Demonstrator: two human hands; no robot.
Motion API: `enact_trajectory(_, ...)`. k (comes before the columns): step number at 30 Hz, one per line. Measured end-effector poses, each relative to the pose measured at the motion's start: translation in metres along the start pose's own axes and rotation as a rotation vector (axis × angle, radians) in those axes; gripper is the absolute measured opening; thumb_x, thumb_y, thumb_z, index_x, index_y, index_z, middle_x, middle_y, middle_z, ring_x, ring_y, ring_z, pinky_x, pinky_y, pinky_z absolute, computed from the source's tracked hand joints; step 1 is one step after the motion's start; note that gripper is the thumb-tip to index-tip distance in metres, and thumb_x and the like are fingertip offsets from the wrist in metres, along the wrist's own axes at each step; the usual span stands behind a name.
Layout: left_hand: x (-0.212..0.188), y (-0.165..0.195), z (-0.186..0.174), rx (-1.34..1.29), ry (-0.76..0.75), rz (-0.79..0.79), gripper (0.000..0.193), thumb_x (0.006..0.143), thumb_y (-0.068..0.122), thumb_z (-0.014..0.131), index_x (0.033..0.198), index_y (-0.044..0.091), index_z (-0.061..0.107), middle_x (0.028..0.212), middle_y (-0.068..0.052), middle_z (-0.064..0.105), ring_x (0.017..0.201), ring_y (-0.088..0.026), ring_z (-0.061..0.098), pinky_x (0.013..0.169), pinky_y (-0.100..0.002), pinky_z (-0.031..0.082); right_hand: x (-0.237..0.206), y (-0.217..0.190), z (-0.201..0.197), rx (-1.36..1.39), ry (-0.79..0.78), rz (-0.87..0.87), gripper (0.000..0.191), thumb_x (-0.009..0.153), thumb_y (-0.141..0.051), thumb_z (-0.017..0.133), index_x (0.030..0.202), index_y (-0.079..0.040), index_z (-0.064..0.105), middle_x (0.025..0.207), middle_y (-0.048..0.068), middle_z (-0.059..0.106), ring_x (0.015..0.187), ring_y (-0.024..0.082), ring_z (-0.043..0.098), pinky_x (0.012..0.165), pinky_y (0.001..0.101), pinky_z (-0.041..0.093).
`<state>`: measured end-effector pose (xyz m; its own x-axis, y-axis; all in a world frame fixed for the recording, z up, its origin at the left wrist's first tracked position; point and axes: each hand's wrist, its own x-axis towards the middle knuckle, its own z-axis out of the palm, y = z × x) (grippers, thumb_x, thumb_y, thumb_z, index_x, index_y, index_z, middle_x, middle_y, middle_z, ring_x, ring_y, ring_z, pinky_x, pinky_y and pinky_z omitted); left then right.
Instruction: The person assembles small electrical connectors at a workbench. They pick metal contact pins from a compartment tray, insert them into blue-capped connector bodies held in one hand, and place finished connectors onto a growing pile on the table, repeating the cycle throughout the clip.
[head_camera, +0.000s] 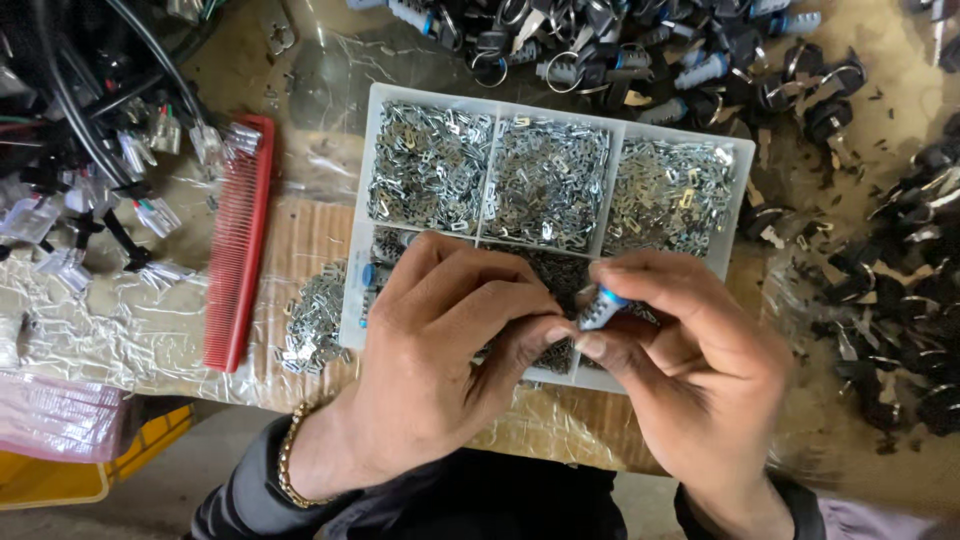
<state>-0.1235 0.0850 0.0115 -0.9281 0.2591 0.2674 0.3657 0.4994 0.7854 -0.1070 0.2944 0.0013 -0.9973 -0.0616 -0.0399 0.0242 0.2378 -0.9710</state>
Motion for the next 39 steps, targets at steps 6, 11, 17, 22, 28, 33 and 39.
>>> enact_trajectory(6, 0.003, 0.007, -0.001, -0.163, 0.007, -0.062, 0.016, 0.096, 0.006, 0.079, 0.111, 0.009, 0.073, 0.109, -0.005, 0.073, 0.101, -0.021, 0.069, 0.085, -0.031, 0.056, -0.005, 0.005, 0.003, 0.376, -0.047, -0.011, 0.036, 0.093, 0.012, 0.073, 0.127, 0.006, 0.063, 0.128, 0.022, 0.07, 0.111, 0.019, 0.072, 0.1, 0.0305, 0.064)
enact_trajectory(11, 0.0, 0.003, 0.001, -0.21, 0.013, -0.041, 0.018, 0.094, 0.003, 0.079, 0.11, 0.006, 0.073, 0.109, -0.006, 0.075, 0.102, -0.02, 0.072, 0.09, -0.033, 0.057, -0.005, 0.008, 0.0, 0.294, -0.052, -0.027, 0.036, 0.089, 0.014, 0.075, 0.122, 0.007, 0.063, 0.137, 0.023, 0.063, 0.112, 0.02, 0.07, 0.094, 0.0297, 0.066)
enact_trajectory(17, -0.002, 0.004, 0.005, -0.379, 0.075, -0.104, 0.016, 0.094, 0.0, 0.081, 0.107, 0.003, 0.072, 0.107, -0.006, 0.078, 0.096, -0.016, 0.076, 0.083, -0.025, 0.063, -0.008, 0.01, 0.002, 0.304, -0.017, -0.03, 0.039, 0.088, 0.018, 0.074, 0.123, 0.007, 0.062, 0.132, 0.023, 0.065, 0.113, 0.021, 0.071, 0.099, 0.032, 0.066)
enact_trajectory(22, -0.004, 0.005, 0.004, -0.363, 0.056, -0.134, 0.017, 0.09, -0.002, 0.081, 0.104, 0.004, 0.073, 0.102, -0.006, 0.079, 0.092, -0.015, 0.078, 0.079, -0.025, 0.064, -0.008, 0.01, 0.002, 0.274, -0.009, -0.009, 0.033, 0.09, 0.018, 0.07, 0.12, 0.007, 0.064, 0.129, 0.022, 0.068, 0.113, 0.022, 0.074, 0.097, 0.0311, 0.067)
enact_trajectory(28, -0.007, 0.004, 0.007, -0.29, 0.067, -0.062, 0.02, 0.088, -0.002, 0.081, 0.103, 0.004, 0.071, 0.099, -0.008, 0.077, 0.089, -0.017, 0.077, 0.075, -0.025, 0.062, -0.008, 0.006, 0.002, 0.05, -0.008, -0.078, 0.025, 0.09, 0.015, 0.073, 0.113, 0.005, 0.068, 0.121, 0.02, 0.071, 0.096, 0.016, 0.076, 0.081, 0.0225, 0.066)
enact_trajectory(33, -0.009, 0.005, 0.009, -0.304, 0.086, -0.088, 0.018, 0.093, -0.001, 0.081, 0.107, 0.002, 0.069, 0.104, -0.009, 0.076, 0.086, -0.015, 0.078, 0.074, -0.023, 0.062, -0.007, 0.001, 0.003, 0.049, -0.013, -0.069, 0.024, 0.09, 0.009, 0.077, 0.112, 0.005, 0.069, 0.123, 0.019, 0.07, 0.1, 0.017, 0.077, 0.082, 0.0225, 0.068)
enact_trajectory(39, -0.011, 0.004, 0.01, -0.304, 0.076, -0.106, 0.017, 0.092, -0.002, 0.08, 0.104, 0.003, 0.068, 0.101, -0.009, 0.076, 0.084, -0.015, 0.078, 0.073, -0.024, 0.062, -0.004, 0.0, 0.005, 0.036, 0.004, -0.083, 0.024, 0.089, 0.009, 0.078, 0.11, 0.003, 0.069, 0.118, 0.018, 0.071, 0.098, 0.017, 0.077, 0.082, 0.0225, 0.067)
